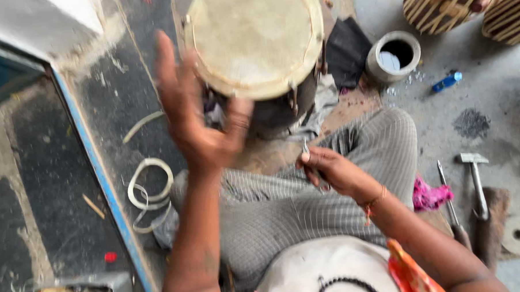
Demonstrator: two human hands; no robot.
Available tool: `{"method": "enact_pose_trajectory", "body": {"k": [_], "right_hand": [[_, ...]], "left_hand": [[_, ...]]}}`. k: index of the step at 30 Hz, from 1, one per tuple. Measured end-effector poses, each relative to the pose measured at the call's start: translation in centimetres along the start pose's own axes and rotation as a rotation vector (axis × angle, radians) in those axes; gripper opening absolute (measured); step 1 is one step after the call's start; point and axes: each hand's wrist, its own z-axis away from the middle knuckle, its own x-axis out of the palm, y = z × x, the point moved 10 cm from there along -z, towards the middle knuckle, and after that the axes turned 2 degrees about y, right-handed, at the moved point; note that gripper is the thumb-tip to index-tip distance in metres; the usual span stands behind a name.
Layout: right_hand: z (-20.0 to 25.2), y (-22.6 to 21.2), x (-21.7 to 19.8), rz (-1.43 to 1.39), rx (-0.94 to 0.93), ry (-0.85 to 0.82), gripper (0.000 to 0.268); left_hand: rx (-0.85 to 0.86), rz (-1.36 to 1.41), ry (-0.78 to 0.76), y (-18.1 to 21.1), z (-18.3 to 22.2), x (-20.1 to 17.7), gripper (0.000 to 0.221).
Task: The person uses a wrench to tighten or loosen bolts on a drum, occasionally tapping the drum head by hand.
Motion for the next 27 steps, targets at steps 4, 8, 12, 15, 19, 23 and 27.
{"method": "enact_pose_trajectory", "body": {"k": [4, 8, 12, 15, 19, 23, 27], "right_hand": [[0.6, -0.2, -0.7, -0.026, -0.015, 0.032, 0.029], [1.4, -0.2, -1.1, 0.071, -0.031, 0.102, 0.030], [1.7, 0.7, 0.2, 0.058, 0.022, 0.095, 0.028], [2.1, 1.5, 0.8, 0.064, 0.035, 0.061, 0.028], [2.3, 2.3, 0.6, 0.106, 0.038, 0.062, 0.029], [2.3, 0.9, 1.9, 0.180, 0.031, 0.029, 0.028], [2.6, 0.5, 1.6, 0.236, 0.015, 0.057, 0.026]], "left_hand": [[0.253, -0.157, -0.207, -2.9, -0.7, 3.4, 0.115], [-0.089, 0.081, -0.182, -7.9, 0.2, 3.4, 0.121], [-0.139, 0.142, -0.070, -7.6, 0.7, 3.2, 0.110], [-0.185, 0.051, 0.041, -3.8, 4.7, 3.0, 0.104], [-0.258, -0.004, 0.160, 0.5, 6.6, 3.2, 0.092], [-0.534, -0.061, -0.262, -0.6, 7.1, 3.3, 0.065], [-0.148, -0.309, -0.293, 0.9, 4.0, -0.3, 0.058]]}}
